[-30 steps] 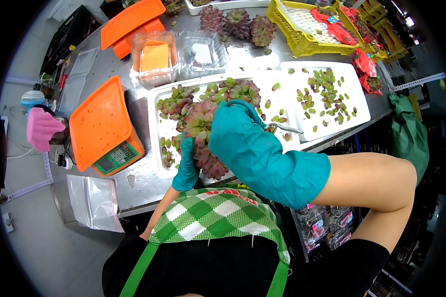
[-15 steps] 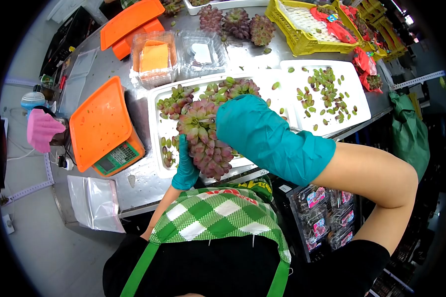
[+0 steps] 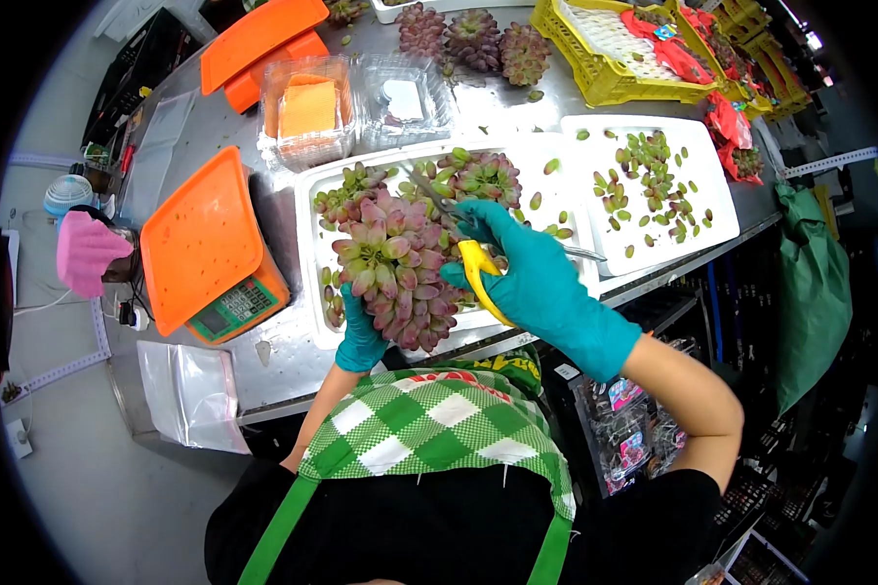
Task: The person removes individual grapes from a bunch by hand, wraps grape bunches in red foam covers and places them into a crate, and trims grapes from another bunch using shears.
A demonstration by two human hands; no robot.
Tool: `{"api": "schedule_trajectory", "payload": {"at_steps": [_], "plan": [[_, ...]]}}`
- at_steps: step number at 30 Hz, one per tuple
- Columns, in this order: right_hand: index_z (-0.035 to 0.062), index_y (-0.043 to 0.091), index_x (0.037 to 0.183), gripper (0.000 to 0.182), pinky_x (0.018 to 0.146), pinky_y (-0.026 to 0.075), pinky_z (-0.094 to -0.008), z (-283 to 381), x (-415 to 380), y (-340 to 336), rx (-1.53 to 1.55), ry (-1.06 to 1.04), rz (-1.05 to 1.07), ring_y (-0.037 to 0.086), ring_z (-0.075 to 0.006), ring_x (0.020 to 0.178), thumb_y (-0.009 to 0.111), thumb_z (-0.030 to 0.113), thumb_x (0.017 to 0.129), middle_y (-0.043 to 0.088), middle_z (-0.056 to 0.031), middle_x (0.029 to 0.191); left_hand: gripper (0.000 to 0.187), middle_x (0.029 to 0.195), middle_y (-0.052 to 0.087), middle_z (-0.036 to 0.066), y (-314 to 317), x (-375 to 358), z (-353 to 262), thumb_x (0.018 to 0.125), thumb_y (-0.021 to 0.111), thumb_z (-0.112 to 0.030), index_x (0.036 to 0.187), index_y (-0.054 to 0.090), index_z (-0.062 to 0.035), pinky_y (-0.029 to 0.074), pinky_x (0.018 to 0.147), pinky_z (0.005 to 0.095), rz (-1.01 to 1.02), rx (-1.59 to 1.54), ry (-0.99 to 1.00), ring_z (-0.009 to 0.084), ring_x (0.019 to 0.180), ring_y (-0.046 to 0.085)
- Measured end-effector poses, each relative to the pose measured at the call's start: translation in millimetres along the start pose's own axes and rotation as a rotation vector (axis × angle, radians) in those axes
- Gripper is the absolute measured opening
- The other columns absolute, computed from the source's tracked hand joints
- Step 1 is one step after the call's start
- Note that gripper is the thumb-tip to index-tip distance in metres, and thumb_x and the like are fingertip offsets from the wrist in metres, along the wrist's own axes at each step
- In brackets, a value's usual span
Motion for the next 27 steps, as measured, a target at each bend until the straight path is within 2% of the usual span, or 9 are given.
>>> {"api": "schedule_trajectory", "payload": {"at_steps": [1,5,8,11,14,19,21,24,27], "plan": [[0.0043,0.040,0.119,0.053,0.081,0.044,-0.0264,-14.5,-3.4,7.6,0.185,0.098,0.020,0.052,-0.0145,0.099,0.066,0.016,0.075,0.055,-0.0130,0.101,0.070,0.125,0.039,0.010,-4.3,0.6,1.4,0.080,0.036,-0.058,0.128,0.027,-0.0088,0.036,0.095,0.0362,-0.003,0.050,0.004,0.0229,0.112,0.042],[0.0027,0.037,0.122,0.051,0.079,0.043,-0.0222,-54.9,-11.9,41.9,0.741,0.291,-0.046,0.048,-0.0138,0.101,0.061,0.010,0.078,0.047,-0.0091,0.113,0.071,0.125,0.038,0.009,2.1,9.0,-9.0,0.079,0.036,-0.060,0.129,0.027,-0.0107,0.036,0.095,0.0351,-0.036,0.253,0.044,0.0225,0.113,0.041],[0.0052,0.037,0.123,0.044,0.076,0.045,-0.0217,-68.3,-14.0,56.5,0.699,0.377,-0.150,0.051,-0.0112,0.093,0.054,0.017,0.084,0.049,-0.0082,0.110,0.059,0.120,0.043,0.007,22.5,24.3,-23.8,0.082,0.043,-0.046,0.126,0.031,-0.0084,0.039,0.089,0.0301,-0.029,0.376,0.110,0.0178,0.107,0.046],[0.0088,0.039,0.122,0.040,0.077,0.046,-0.0236,-128.0,-9.8,75.2,1.208,0.394,0.072,0.053,-0.0126,0.093,0.049,0.025,0.087,0.051,-0.0061,0.108,0.052,0.119,0.043,0.007,40.0,38.2,-37.2,0.083,0.052,-0.028,0.125,0.032,-0.0053,0.037,0.089,0.0271,-0.105,0.443,0.132,0.0153,0.107,0.044],[0.0115,0.043,0.119,0.036,0.078,0.047,-0.0267,-120.1,-6.2,84.3,1.661,0.555,-0.005,0.055,-0.0145,0.093,0.045,0.030,0.088,0.054,-0.0039,0.105,0.051,0.120,0.042,0.006,45.7,34.4,-53.0,0.082,0.053,-0.028,0.124,0.035,-0.0052,0.037,0.089,0.0269,-0.133,0.639,0.087,0.0149,0.106,0.043],[0.0120,0.047,0.115,0.037,0.076,0.049,-0.0285,-91.0,1.7,83.9,1.646,0.498,-0.005,0.055,-0.0129,0.093,0.049,0.034,0.085,0.056,-0.0022,0.102,0.056,0.125,0.038,0.008,47.0,40.1,-52.7,0.084,0.044,-0.041,0.128,0.030,-0.0090,0.035,0.094,0.0327,0.026,0.310,0.099,0.0209,0.112,0.042],[0.0116,0.048,0.115,0.036,0.072,0.049,-0.0264,-90.7,8.8,79.8,1.405,0.423,0.051,0.055,-0.0117,0.092,0.050,0.032,0.085,0.057,-0.0025,0.100,0.060,0.127,0.037,0.010,36.9,36.8,-34.9,0.084,0.040,-0.047,0.129,0.028,-0.0094,0.033,0.096,0.0356,0.097,-0.059,-0.102,0.0239,0.113,0.041],[0.0071,0.048,0.114,0.041,0.064,0.048,-0.0222,-66.8,18.5,63.7,0.979,0.383,0.108,0.056,-0.0099,0.084,0.058,0.029,0.081,0.058,-0.0007,0.093,0.065,0.129,0.034,0.011,26.5,44.1,-29.6,0.083,0.034,-0.055,0.130,0.027,-0.0097,0.032,0.098,0.0390,0.090,-0.140,0.063,0.0270,0.115,0.039],[0.0047,0.048,0.113,0.051,0.064,0.047,-0.0252,-38.2,18.3,45.7,0.509,0.336,0.061,0.058,-0.0126,0.079,0.068,0.029,0.072,0.060,-0.0028,0.090,0.072,0.130,0.033,0.012,5.6,44.2,-21.4,0.080,0.033,-0.061,0.130,0.025,-0.0097,0.034,0.096,0.0432,-0.208,0.484,0.227,0.0291,0.116,0.037]]}}
Point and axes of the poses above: each hand's wrist, its own x-axis towards the middle knuckle, its own y-axis out of the palm, z = x × y, the point moved 4 cm from there along x, towards the middle knuckle
